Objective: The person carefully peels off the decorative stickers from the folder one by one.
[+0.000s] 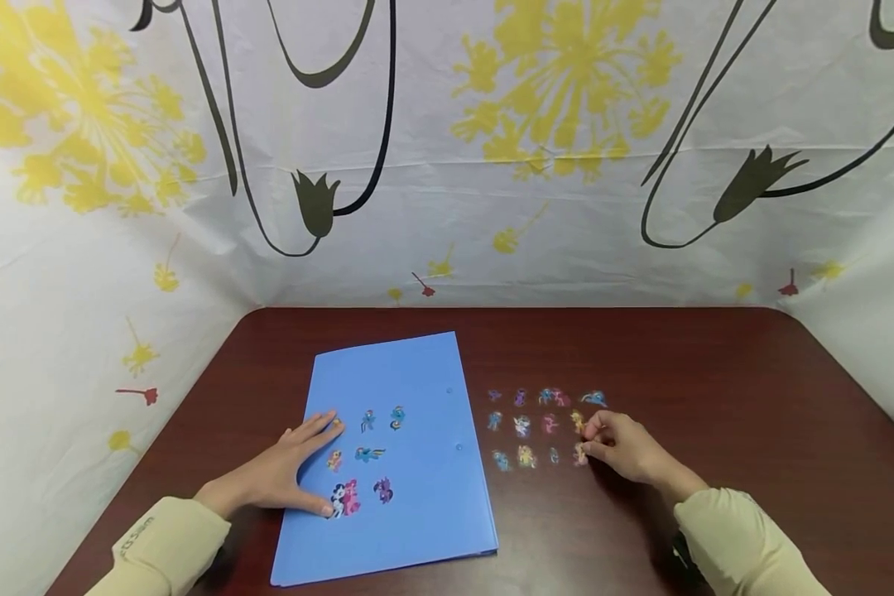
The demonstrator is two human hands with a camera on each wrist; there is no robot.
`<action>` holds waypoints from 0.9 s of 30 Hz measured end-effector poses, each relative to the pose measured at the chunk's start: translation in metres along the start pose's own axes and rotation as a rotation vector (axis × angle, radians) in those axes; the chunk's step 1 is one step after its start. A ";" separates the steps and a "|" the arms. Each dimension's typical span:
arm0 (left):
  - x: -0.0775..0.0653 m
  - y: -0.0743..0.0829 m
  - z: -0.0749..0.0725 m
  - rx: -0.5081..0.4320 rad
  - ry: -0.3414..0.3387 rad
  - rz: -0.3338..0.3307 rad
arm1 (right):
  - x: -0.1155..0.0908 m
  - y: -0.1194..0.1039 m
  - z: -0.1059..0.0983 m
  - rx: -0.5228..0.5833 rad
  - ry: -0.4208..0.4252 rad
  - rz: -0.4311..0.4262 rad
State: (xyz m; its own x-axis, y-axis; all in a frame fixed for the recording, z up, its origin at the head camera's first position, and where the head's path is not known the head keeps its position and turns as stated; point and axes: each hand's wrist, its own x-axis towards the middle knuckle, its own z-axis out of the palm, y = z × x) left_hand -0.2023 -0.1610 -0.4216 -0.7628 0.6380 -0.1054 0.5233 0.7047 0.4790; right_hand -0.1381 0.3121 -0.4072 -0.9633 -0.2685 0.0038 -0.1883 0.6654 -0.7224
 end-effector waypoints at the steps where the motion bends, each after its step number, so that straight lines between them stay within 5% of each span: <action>1: 0.000 0.000 0.000 -0.001 0.000 -0.002 | 0.000 -0.001 0.001 -0.040 0.014 -0.015; 12: 0.000 -0.001 0.002 0.012 0.010 -0.003 | -0.001 -0.009 0.013 -0.381 0.108 -0.080; 27: -0.002 0.002 -0.001 0.009 0.004 -0.005 | -0.001 -0.005 0.011 -0.323 0.102 0.050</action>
State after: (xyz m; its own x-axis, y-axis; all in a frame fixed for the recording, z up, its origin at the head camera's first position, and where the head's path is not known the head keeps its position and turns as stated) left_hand -0.2004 -0.1609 -0.4199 -0.7667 0.6335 -0.1046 0.5230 0.7107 0.4704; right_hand -0.1338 0.3018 -0.4114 -0.9839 -0.1701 0.0546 -0.1757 0.8664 -0.4674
